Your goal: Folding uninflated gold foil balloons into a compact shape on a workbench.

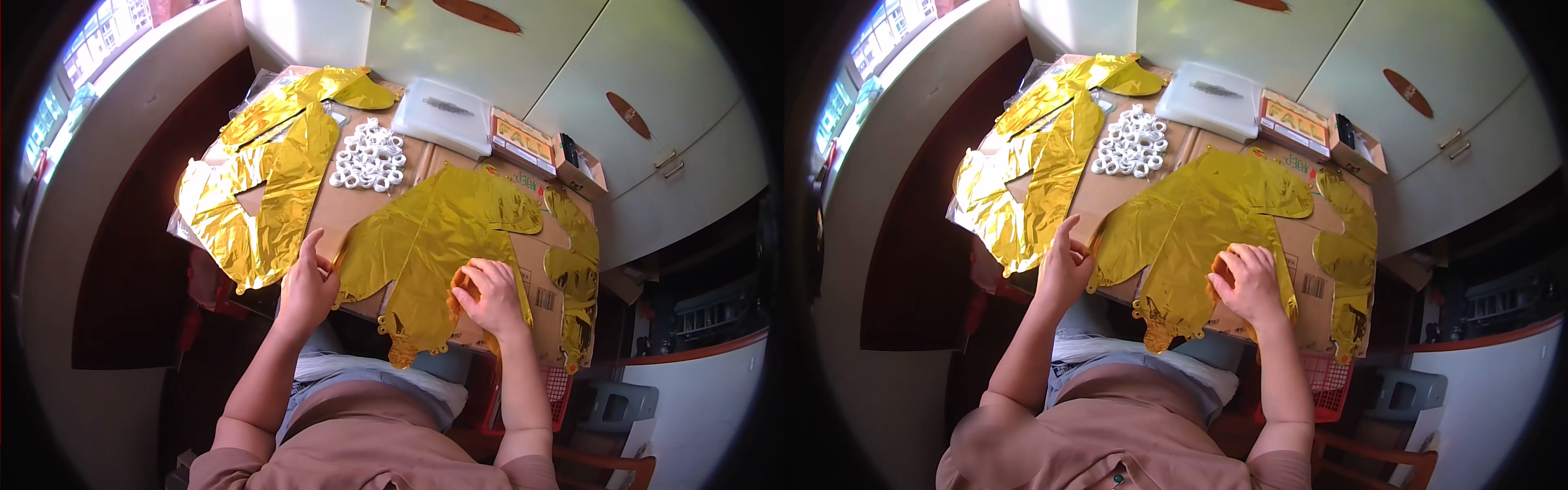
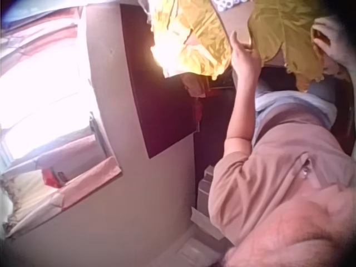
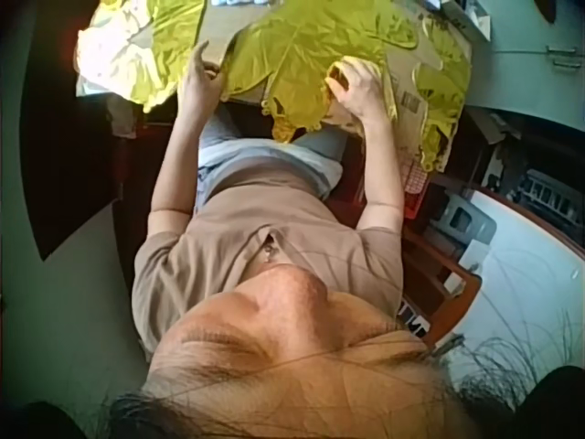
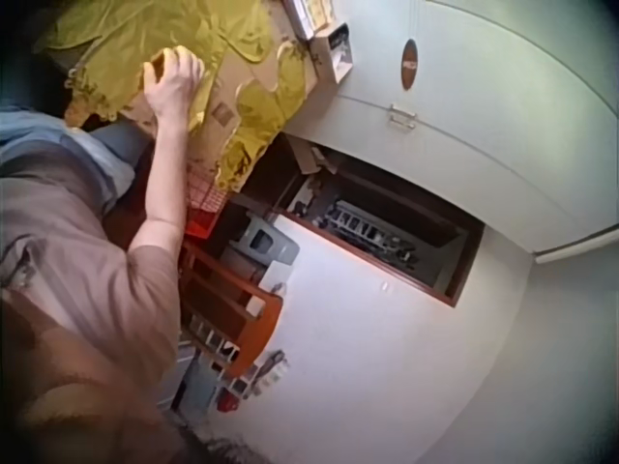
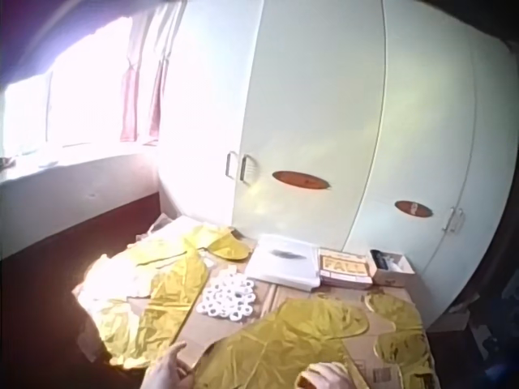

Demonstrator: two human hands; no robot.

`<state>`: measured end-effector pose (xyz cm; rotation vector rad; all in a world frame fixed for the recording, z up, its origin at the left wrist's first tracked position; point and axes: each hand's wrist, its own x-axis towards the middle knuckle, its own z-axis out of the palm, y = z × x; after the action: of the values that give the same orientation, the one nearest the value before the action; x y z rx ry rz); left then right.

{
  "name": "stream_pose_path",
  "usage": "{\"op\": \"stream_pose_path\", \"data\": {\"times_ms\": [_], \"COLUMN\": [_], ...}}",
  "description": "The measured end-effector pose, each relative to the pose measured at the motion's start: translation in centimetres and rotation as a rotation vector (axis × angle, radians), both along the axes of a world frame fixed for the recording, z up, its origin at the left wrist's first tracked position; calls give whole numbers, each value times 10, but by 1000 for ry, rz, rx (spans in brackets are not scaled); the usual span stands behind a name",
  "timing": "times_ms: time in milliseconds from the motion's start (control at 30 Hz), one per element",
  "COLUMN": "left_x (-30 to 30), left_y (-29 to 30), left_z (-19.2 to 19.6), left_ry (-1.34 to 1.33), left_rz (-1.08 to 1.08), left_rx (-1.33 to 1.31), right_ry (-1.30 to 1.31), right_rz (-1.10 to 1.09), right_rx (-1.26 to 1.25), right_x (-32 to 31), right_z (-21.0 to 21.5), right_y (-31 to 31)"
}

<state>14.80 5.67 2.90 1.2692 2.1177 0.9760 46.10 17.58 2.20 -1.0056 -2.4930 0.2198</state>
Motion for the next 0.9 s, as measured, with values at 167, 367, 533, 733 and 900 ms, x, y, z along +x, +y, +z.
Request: {"op": "stream_pose_path", "data": {"times_ms": [167, 367, 533, 733, 900], "left_x": [26, 65, 95, 93, 59], "left_y": [-1, 1, 18, 24, 48], "left_z": [10, 13, -5, -19, -27], "left_ry": [-106, 63, 163, -88, -4], "left_rz": [-62, -471, -825, -1013, -748], "left_rx": [230, 521, 439, 402, 662], "right_ry": [18, 19, 35, 56, 74], "right_rz": [-2, -19, -23, -10, -15], "right_rx": [31, 46, 49, 32, 32], "right_x": [-2, -1, 0, 1, 3], "right_z": [-3, -5, -5, -3, -7], "right_y": [4, 5, 6, 6, 7]}}
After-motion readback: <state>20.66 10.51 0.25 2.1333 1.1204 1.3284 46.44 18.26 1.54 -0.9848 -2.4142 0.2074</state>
